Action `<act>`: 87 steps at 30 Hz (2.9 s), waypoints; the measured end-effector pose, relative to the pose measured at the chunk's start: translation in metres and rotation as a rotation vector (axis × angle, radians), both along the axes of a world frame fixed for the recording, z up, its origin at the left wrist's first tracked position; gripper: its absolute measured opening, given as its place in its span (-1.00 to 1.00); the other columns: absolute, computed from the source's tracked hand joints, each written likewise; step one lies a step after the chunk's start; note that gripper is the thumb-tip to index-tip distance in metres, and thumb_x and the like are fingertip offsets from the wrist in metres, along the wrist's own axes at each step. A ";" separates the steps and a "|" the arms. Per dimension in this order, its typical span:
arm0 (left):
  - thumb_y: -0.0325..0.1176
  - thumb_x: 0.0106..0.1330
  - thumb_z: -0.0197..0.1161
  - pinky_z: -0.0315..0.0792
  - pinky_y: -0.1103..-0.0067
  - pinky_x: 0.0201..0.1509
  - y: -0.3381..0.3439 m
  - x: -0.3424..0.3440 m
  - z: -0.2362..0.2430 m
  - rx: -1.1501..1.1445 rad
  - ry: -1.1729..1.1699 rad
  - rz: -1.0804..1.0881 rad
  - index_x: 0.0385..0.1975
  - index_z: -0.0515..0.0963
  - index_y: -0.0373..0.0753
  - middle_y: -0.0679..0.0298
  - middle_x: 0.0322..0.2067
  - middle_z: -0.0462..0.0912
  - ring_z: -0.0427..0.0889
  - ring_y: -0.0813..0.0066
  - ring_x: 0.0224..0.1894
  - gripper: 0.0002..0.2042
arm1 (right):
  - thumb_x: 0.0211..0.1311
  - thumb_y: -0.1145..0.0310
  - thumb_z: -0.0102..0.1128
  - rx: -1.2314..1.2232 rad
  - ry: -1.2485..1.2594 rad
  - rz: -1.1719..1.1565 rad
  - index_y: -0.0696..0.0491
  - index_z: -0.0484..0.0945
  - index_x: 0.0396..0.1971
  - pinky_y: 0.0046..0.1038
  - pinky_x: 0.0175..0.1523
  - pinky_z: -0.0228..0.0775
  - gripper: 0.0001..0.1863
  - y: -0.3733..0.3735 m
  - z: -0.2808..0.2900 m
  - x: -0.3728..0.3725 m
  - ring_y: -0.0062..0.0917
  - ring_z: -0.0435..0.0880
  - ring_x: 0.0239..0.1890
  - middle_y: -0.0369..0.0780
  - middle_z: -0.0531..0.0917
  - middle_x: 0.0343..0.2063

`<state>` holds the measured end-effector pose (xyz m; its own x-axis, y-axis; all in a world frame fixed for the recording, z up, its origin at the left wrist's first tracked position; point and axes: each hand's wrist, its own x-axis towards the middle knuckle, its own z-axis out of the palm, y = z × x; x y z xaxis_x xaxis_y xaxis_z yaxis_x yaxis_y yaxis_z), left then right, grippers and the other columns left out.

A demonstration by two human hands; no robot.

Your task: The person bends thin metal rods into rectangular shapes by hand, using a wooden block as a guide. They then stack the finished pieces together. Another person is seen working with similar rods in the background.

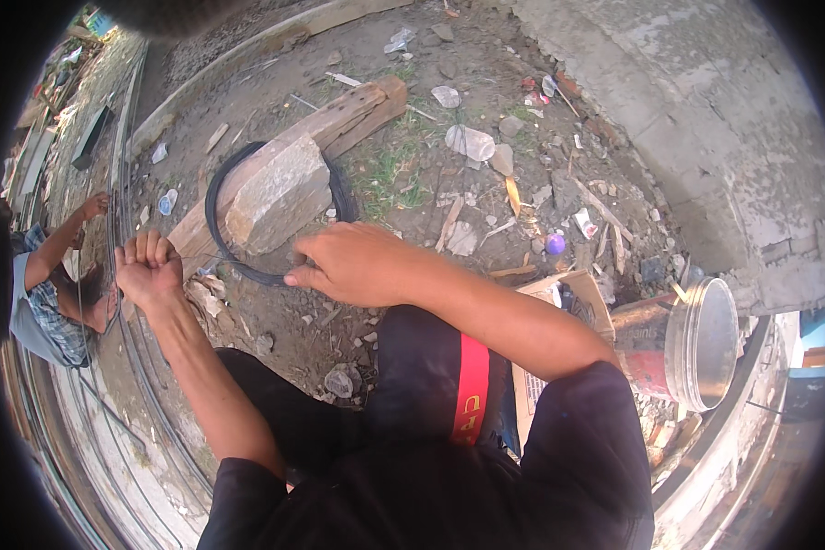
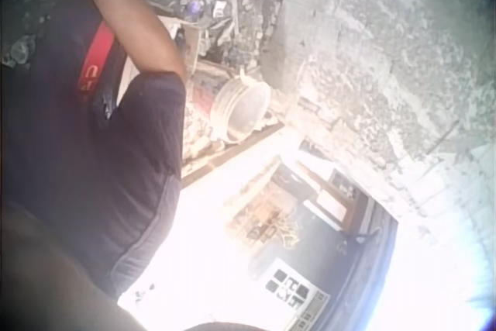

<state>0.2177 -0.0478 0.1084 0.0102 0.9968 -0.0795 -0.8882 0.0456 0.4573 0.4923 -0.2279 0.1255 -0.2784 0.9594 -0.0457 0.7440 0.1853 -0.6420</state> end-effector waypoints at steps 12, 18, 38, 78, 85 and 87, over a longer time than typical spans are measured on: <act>-0.03 0.61 -0.25 -0.14 0.59 -0.67 -0.008 0.016 0.005 0.011 0.051 0.084 -0.72 0.14 -0.07 0.45 -0.72 -0.03 -0.08 0.59 -0.68 -0.47 | 0.37 0.22 0.21 0.251 -0.098 -0.018 0.14 0.64 -0.29 -0.25 -0.21 0.52 -0.74 0.000 -0.006 -0.007 -0.19 0.71 -0.33 -0.13 0.69 -0.42; -0.02 0.63 -0.25 -0.19 0.58 -0.66 -0.011 0.013 0.011 0.064 -0.014 0.028 -0.73 0.13 -0.07 0.46 -0.73 -0.04 -0.14 0.59 -0.67 -0.45 | 0.36 0.28 0.21 -0.292 0.393 0.002 0.19 0.71 -0.40 -0.34 -0.29 0.47 -0.72 0.012 -0.007 0.000 -0.43 0.66 -0.49 -0.18 0.68 -0.58; -0.02 0.65 -0.24 -0.20 0.58 -0.65 -0.046 0.060 0.034 0.116 0.120 0.139 -0.70 0.10 -0.06 0.46 -0.71 -0.05 -0.15 0.61 -0.67 -0.46 | 0.30 0.33 0.20 0.089 -0.195 -0.053 0.17 0.51 -0.27 -0.07 -0.28 0.55 -0.80 0.010 0.010 -0.039 -0.12 0.73 -0.25 -0.01 0.72 -0.29; -0.10 0.65 -0.21 -0.05 0.61 -0.68 0.025 0.006 -0.043 -0.159 0.103 0.118 -0.54 0.25 -0.13 0.42 -0.69 0.10 -0.02 0.59 -0.68 -0.57 | 0.42 0.25 0.09 0.001 -0.289 -0.356 0.14 0.61 -0.20 -0.03 -0.13 0.48 -0.75 -0.087 -0.096 0.109 0.00 0.67 -0.21 0.02 0.69 -0.32; -0.24 0.56 -0.22 -0.11 0.59 -0.70 0.031 0.001 -0.040 -0.287 0.134 0.142 -0.70 0.10 -0.07 0.42 -0.73 0.03 -0.08 0.57 -0.72 -0.56 | 0.44 0.27 0.07 -0.060 0.107 -0.241 0.13 0.61 -0.01 -0.06 -0.11 0.49 -0.70 -0.122 -0.078 0.112 0.01 0.66 -0.18 0.04 0.70 -0.27; -0.21 0.57 -0.22 -0.10 0.59 -0.71 0.032 0.004 -0.043 -0.266 0.148 0.117 -0.71 0.07 -0.05 0.42 -0.74 -0.01 -0.09 0.58 -0.72 -0.54 | 0.43 0.33 0.06 -0.120 0.007 -0.257 0.12 0.61 0.04 -0.08 -0.09 0.49 -0.70 -0.129 -0.074 0.113 0.01 0.67 -0.17 0.05 0.70 -0.25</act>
<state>0.2214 -0.0163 0.0654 -0.1346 0.9346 -0.3292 -0.8191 0.0820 0.5677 0.6056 -0.3565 0.0517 -0.0277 0.9863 -0.1626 0.7525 -0.0865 -0.6529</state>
